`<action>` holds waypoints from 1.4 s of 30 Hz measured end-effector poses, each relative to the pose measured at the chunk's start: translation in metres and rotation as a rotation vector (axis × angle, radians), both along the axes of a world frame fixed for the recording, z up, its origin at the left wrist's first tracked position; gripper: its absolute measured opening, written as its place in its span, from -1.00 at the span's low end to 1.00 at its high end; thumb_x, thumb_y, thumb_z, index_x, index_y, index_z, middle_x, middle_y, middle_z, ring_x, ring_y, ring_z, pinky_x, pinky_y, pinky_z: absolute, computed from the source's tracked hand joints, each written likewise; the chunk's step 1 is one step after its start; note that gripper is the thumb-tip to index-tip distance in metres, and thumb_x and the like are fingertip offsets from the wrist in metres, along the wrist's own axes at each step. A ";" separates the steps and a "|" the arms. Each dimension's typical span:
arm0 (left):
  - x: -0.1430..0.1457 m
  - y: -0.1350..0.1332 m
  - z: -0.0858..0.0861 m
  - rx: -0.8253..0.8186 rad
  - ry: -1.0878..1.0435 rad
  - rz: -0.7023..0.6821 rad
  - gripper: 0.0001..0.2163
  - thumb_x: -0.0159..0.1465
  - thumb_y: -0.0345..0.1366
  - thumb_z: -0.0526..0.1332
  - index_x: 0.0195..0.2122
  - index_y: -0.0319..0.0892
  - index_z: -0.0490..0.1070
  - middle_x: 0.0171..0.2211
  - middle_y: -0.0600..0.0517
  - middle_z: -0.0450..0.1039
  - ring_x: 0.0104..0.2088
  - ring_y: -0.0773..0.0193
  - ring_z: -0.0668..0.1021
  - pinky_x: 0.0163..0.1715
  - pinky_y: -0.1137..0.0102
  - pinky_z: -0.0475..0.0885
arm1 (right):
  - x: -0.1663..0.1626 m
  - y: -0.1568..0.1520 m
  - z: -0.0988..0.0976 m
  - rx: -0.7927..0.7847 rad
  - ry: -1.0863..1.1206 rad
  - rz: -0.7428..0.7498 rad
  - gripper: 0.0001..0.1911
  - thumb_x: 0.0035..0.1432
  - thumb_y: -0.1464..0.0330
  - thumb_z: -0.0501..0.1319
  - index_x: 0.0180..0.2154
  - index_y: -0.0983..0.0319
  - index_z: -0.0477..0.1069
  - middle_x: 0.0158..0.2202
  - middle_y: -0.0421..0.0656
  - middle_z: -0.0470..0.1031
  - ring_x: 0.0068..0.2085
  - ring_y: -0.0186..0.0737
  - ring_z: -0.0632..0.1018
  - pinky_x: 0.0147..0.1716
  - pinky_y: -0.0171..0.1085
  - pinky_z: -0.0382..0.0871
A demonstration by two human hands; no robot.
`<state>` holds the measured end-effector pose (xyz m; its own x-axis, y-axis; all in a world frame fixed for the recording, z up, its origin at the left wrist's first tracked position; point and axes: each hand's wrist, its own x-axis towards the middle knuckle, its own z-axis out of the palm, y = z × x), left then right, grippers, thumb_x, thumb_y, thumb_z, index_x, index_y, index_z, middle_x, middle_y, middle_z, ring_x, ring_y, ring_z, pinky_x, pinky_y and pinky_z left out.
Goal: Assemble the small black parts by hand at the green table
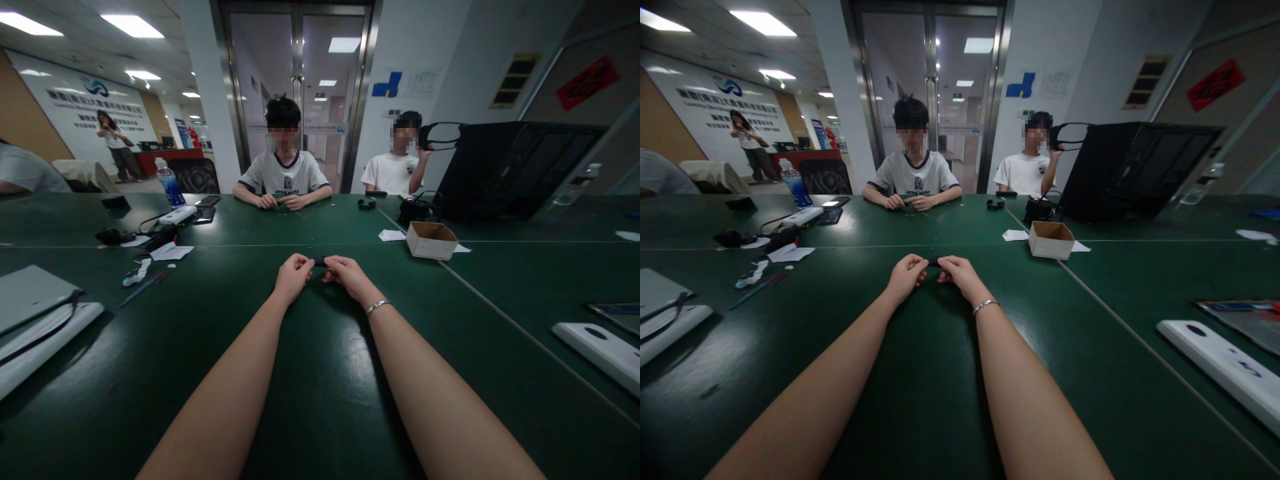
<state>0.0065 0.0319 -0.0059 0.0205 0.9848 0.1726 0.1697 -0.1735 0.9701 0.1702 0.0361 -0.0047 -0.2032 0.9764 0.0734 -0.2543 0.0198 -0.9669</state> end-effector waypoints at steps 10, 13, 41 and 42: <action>-0.001 -0.004 0.003 0.070 -0.052 -0.065 -0.75 0.09 -0.25 0.24 -0.19 -0.15 0.36 -0.50 0.11 0.36 -0.50 0.38 0.43 -0.59 0.56 0.28 | -0.002 -0.001 0.002 -0.042 0.018 -0.059 -0.82 0.03 0.33 0.40 -0.37 0.31 0.49 -0.57 -0.22 0.38 -0.53 -0.36 0.43 -0.46 -0.33 0.51; 0.000 -0.002 0.005 -0.047 -0.075 -0.004 -0.72 0.17 -0.11 0.18 -0.22 -0.21 0.37 -0.47 0.03 0.41 -0.50 0.36 0.45 -0.61 0.56 0.27 | -0.002 -0.001 0.002 -0.041 0.015 -0.054 -0.82 0.05 0.34 0.39 -0.35 0.31 0.48 -0.56 -0.21 0.38 -0.52 -0.35 0.44 -0.45 -0.33 0.51; -0.003 -0.002 0.001 0.023 -0.015 -0.040 -0.71 0.15 -0.06 0.19 -0.36 -0.22 0.40 -0.47 0.02 0.41 -0.47 0.33 0.45 -0.58 0.52 0.32 | -0.001 -0.004 0.004 -0.014 0.003 0.006 -0.75 -0.06 0.28 0.42 -0.39 0.29 0.45 -0.49 -0.20 0.41 -0.50 -0.37 0.44 -0.45 -0.36 0.49; -0.002 -0.001 0.001 0.019 0.006 -0.032 -0.68 0.17 -0.02 0.16 -0.41 -0.22 0.39 -0.50 0.02 0.39 -0.50 0.34 0.43 -0.58 0.52 0.32 | -0.001 -0.004 0.004 -0.010 0.002 0.012 -0.74 -0.06 0.28 0.42 -0.39 0.30 0.44 -0.49 -0.20 0.41 -0.50 -0.36 0.44 -0.44 -0.36 0.49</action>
